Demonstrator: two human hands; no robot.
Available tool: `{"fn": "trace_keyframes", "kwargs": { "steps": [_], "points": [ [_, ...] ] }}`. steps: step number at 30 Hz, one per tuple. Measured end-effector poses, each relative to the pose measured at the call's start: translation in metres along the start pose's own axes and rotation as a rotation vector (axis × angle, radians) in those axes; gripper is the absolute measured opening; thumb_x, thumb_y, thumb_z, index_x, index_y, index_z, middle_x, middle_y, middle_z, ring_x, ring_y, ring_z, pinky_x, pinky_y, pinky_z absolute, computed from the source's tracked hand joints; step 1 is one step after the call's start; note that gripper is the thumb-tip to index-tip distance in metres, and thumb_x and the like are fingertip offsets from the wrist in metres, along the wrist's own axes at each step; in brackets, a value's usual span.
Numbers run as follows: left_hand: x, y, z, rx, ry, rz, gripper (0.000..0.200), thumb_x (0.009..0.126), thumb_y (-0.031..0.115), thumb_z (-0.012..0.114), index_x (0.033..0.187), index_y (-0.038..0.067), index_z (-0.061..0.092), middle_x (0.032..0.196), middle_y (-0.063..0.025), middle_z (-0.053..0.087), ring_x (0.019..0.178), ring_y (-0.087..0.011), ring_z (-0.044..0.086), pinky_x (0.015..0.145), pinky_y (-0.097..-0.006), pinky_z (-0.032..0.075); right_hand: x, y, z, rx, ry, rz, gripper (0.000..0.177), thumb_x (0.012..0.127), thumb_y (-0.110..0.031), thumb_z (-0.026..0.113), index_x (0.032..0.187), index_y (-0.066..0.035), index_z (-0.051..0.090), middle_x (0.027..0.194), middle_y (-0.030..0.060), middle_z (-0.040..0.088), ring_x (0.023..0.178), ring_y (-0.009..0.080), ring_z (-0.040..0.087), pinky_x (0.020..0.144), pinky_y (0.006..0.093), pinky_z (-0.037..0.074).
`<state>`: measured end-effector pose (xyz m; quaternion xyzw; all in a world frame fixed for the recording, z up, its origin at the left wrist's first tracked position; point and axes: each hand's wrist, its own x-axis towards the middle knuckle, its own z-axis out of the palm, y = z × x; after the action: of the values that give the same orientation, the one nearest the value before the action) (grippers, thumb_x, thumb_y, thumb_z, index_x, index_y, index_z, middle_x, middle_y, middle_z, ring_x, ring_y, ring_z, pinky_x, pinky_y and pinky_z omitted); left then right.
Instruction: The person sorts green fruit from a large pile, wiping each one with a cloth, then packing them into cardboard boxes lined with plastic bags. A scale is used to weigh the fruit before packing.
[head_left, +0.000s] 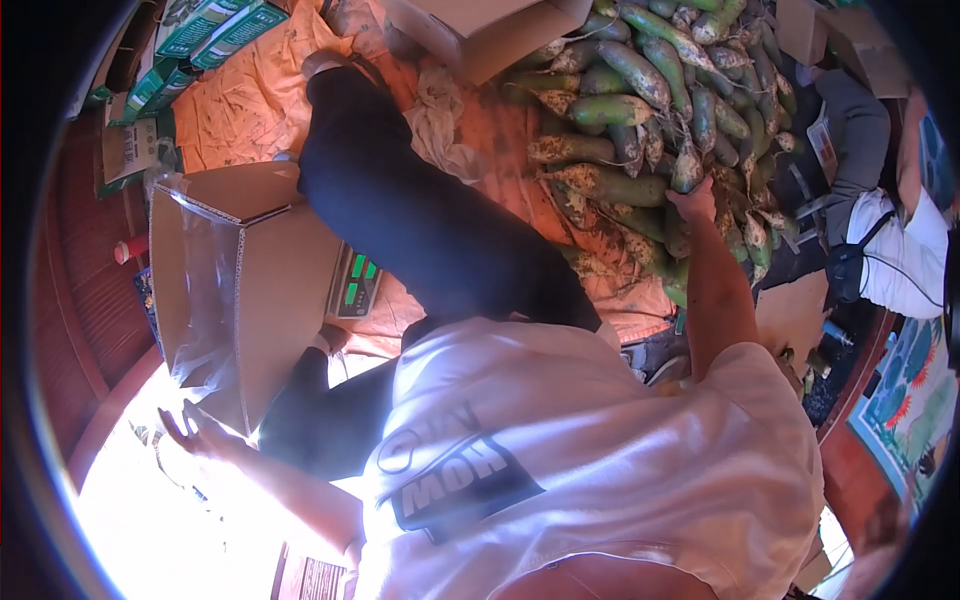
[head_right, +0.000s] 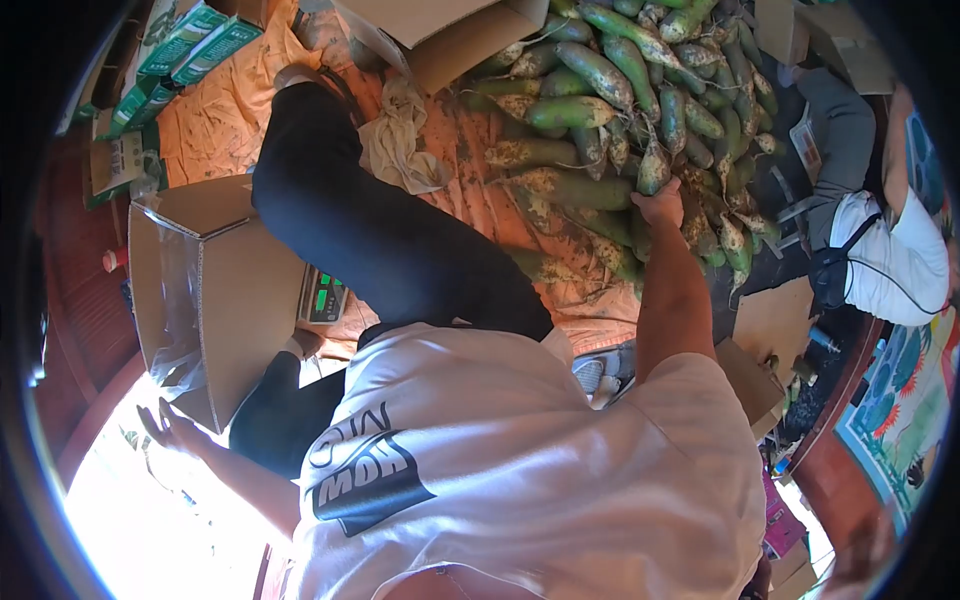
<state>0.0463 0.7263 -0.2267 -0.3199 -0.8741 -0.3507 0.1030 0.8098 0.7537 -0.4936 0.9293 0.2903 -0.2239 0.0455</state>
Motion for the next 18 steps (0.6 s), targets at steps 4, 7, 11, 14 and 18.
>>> {"fn": "trace_keyframes", "kwargs": {
  "steps": [4,7,11,14,18],
  "points": [
    [-0.008,0.053,-0.003,-0.077,0.119,0.152,0.039,0.086,0.008,0.064,0.123,0.005,0.055,0.113,-0.0107,0.062,0.103,-0.0230,0.061,0.087,-0.0328,0.053,0.003,0.008,-0.014,0.541,-0.176,-0.280,0.083,0.069,-0.033,0.080,0.131,-0.005,0.033,0.112,0.0127,0.060,0.106,0.0277,0.058,0.089,0.0406,0.046],
    [-0.027,0.110,0.020,-0.286,-0.036,0.388,0.032,0.088,0.008,0.060,0.119,0.003,0.058,0.113,-0.0107,0.062,0.101,-0.0223,0.062,0.084,-0.0329,0.053,-0.013,-0.013,-0.048,0.892,-0.349,-0.374,0.070,0.073,-0.026,0.078,0.126,-0.002,0.040,0.112,0.0102,0.060,0.106,0.0224,0.057,0.090,0.0390,0.045],
    [-0.104,0.199,0.070,-0.342,-0.602,0.610,0.032,0.087,0.006,0.060,0.118,0.000,0.059,0.116,-0.0117,0.062,0.106,-0.0195,0.059,0.093,-0.0315,0.046,-0.047,-0.084,-0.089,1.309,-0.470,-0.306,0.062,0.074,-0.026,0.078,0.122,-0.002,0.046,0.117,0.0088,0.057,0.109,0.0208,0.054,0.095,0.0397,0.042],
    [-0.150,0.245,0.113,-0.568,-1.178,0.698,0.051,0.077,0.002,0.069,0.127,0.006,0.054,0.125,-0.0117,0.056,0.112,-0.0210,0.056,0.095,-0.0327,0.044,-0.060,-0.136,-0.102,1.539,-0.541,-0.253,0.064,0.074,-0.030,0.078,0.123,-0.005,0.046,0.121,0.0087,0.055,0.113,0.0225,0.052,0.098,0.0416,0.041],
    [-0.206,0.273,0.166,-0.674,-1.448,0.753,0.098,0.065,0.007,0.081,0.145,0.013,0.024,0.141,-0.0108,0.038,0.125,-0.0241,0.044,0.104,-0.0352,0.037,-0.120,-0.202,-0.128,1.660,-0.731,-0.066,0.067,0.075,-0.040,0.076,0.125,-0.008,0.047,0.123,0.0105,0.052,0.115,0.0248,0.049,0.100,0.0422,0.039]
  ]
}}
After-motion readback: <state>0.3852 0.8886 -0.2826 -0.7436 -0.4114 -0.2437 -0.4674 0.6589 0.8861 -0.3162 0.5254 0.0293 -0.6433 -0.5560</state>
